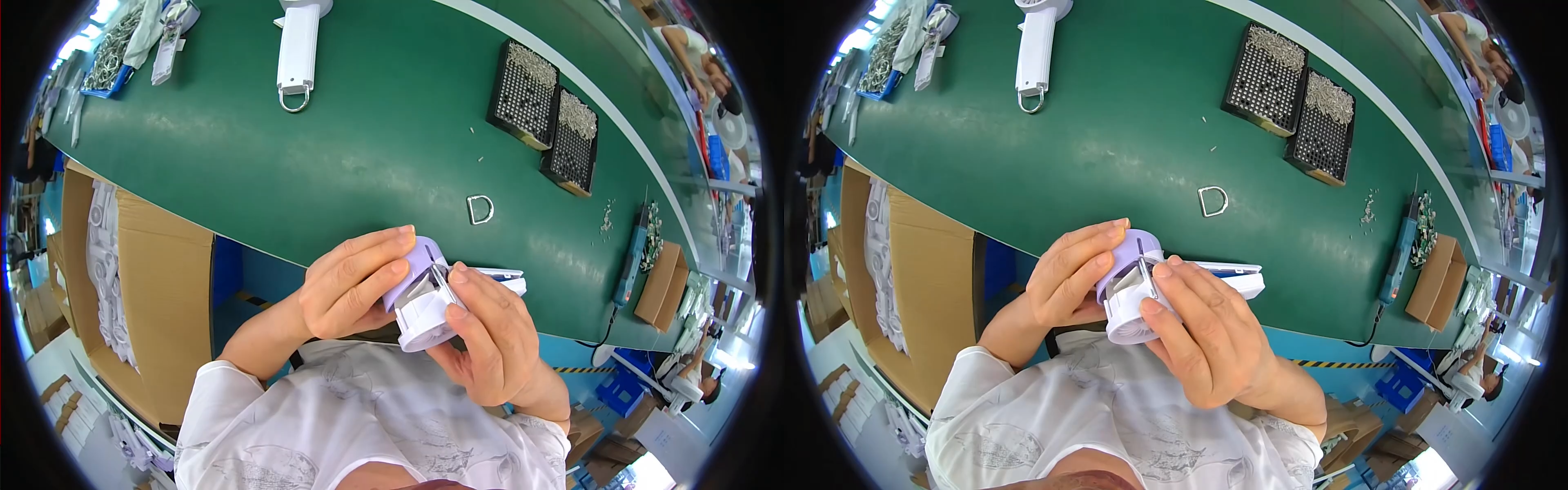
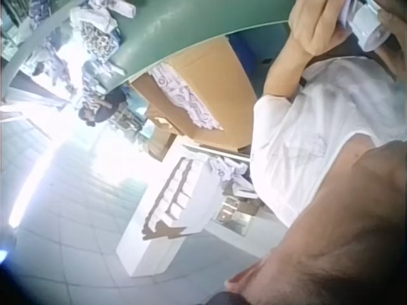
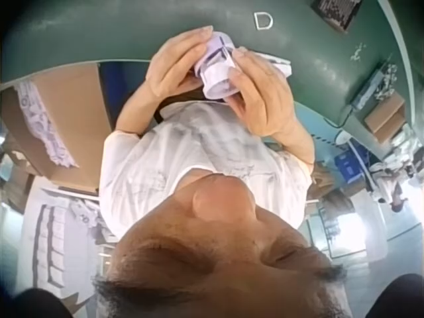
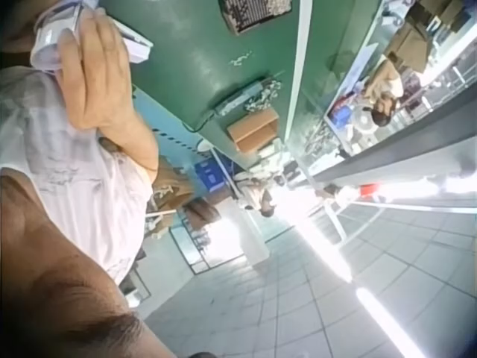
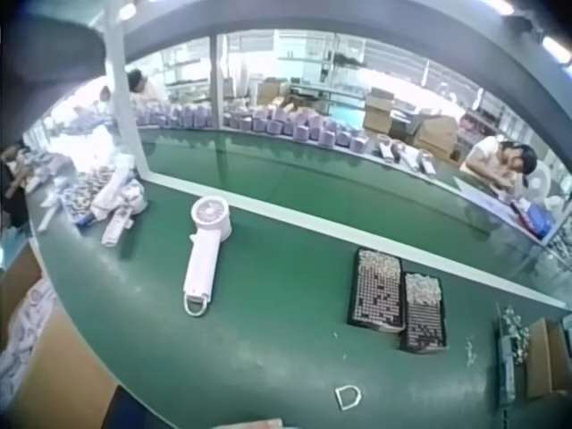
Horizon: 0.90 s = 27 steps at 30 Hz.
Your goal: The person assembles a portable mini fan by hand, inserting the circuit board, battery, motor, and fan propeller into the mini fan housing, using pliers to secure components.
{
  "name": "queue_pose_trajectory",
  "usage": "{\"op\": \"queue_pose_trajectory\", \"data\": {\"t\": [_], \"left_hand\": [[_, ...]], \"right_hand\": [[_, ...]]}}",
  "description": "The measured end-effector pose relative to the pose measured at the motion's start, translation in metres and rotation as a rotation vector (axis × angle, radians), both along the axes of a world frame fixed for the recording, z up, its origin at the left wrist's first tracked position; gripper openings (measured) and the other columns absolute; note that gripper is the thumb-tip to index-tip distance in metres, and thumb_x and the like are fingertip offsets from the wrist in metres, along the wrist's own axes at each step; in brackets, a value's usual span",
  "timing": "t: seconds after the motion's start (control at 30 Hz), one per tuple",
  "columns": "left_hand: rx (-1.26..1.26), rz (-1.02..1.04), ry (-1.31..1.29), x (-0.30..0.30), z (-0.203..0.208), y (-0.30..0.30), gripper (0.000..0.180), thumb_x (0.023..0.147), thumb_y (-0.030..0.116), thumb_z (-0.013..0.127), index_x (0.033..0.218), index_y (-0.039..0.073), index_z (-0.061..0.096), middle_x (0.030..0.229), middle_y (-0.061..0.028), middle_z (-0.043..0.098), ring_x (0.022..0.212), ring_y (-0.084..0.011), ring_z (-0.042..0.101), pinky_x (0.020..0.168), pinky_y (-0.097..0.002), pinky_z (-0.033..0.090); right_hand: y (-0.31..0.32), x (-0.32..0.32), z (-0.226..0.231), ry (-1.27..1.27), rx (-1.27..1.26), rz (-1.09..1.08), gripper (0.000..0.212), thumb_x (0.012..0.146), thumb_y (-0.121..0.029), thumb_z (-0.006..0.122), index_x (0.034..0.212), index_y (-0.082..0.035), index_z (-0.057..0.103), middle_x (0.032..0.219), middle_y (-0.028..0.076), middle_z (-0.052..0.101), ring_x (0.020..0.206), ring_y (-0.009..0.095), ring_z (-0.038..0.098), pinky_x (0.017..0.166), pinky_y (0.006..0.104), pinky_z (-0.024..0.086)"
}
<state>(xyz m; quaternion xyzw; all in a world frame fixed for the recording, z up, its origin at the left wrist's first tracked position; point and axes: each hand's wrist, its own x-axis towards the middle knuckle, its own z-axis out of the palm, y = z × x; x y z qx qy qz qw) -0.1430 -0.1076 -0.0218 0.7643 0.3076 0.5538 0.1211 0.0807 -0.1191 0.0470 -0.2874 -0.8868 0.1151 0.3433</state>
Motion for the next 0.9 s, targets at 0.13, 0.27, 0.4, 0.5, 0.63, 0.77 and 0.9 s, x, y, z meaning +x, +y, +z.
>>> {"op": "queue_pose_trajectory", "data": {"t": [0.13, 0.27, 0.4, 0.5, 0.63, 0.77, 0.9], "left_hand": [[0.008, 0.012, -0.001, 0.001, -0.001, 0.000, 0.053, 0.075, 0.001, 0.086, 0.121, -0.010, 0.063, 0.119, -0.0291, 0.070, 0.105, -0.0431, 0.073, 0.085, -0.0441, 0.064], [0.004, 0.002, 0.001, -0.001, -0.001, 0.000, 0.052, 0.075, 0.001, 0.085, 0.121, -0.010, 0.064, 0.119, -0.0291, 0.070, 0.105, -0.0428, 0.073, 0.085, -0.0438, 0.064], [0.007, -0.012, 0.003, -0.001, -0.002, 0.001, 0.053, 0.075, 0.001, 0.086, 0.121, -0.010, 0.063, 0.119, -0.0291, 0.070, 0.105, -0.0428, 0.073, 0.085, -0.0436, 0.064], [0.007, -0.017, 0.000, -0.002, -0.002, 0.001, 0.054, 0.074, 0.001, 0.086, 0.122, -0.010, 0.063, 0.120, -0.0289, 0.070, 0.105, -0.0428, 0.073, 0.084, -0.0435, 0.064], [-0.002, -0.011, 0.005, -0.001, 0.001, 0.002, 0.055, 0.074, 0.001, 0.086, 0.123, -0.010, 0.063, 0.120, -0.0281, 0.070, 0.104, -0.0424, 0.074, 0.084, -0.0430, 0.065], [-0.004, 0.011, -0.006, 0.001, 0.002, 0.005, 0.054, 0.073, 0.001, 0.087, 0.121, -0.010, 0.063, 0.119, -0.0276, 0.070, 0.103, -0.0418, 0.074, 0.082, -0.0425, 0.065], [-0.054, 0.024, -0.011, 0.001, 0.003, 0.001, 0.058, 0.071, 0.007, 0.088, 0.120, -0.011, 0.065, 0.120, -0.0284, 0.069, 0.104, -0.0410, 0.073, 0.085, -0.0443, 0.063]], "right_hand": [[-0.001, -0.002, 0.001, 0.018, -0.011, -0.015, 0.044, 0.085, -0.005, 0.080, 0.121, 0.011, 0.060, 0.122, 0.034, 0.065, 0.103, 0.045, 0.072, 0.087, 0.0498, 0.063], [-0.001, -0.003, 0.002, 0.013, -0.016, -0.018, 0.046, 0.083, -0.004, 0.082, 0.120, 0.012, 0.060, 0.121, 0.034, 0.065, 0.103, 0.045, 0.072, 0.087, 0.0497, 0.063], [-0.001, -0.003, 0.003, 0.008, -0.012, -0.018, 0.045, 0.084, -0.005, 0.082, 0.119, 0.012, 0.060, 0.120, 0.034, 0.065, 0.102, 0.045, 0.072, 0.086, 0.0498, 0.063], [0.000, -0.004, 0.005, 0.002, -0.019, -0.021, 0.045, 0.083, -0.004, 0.082, 0.118, 0.013, 0.060, 0.120, 0.034, 0.065, 0.102, 0.045, 0.072, 0.086, 0.0499, 0.064], [0.000, -0.006, 0.005, 0.006, -0.009, -0.033, 0.045, 0.081, -0.003, 0.083, 0.117, 0.014, 0.060, 0.118, 0.035, 0.065, 0.102, 0.045, 0.072, 0.086, 0.0496, 0.064], [0.001, -0.006, 0.006, 0.007, -0.005, -0.039, 0.049, 0.078, -0.003, 0.085, 0.117, 0.014, 0.060, 0.118, 0.035, 0.066, 0.102, 0.044, 0.072, 0.086, 0.0478, 0.063], [0.005, -0.004, 0.017, -0.050, -0.135, -0.075, 0.060, 0.074, -0.004, 0.088, 0.123, 0.013, 0.059, 0.119, 0.033, 0.067, 0.100, 0.041, 0.072, 0.085, 0.0429, 0.061]]}}
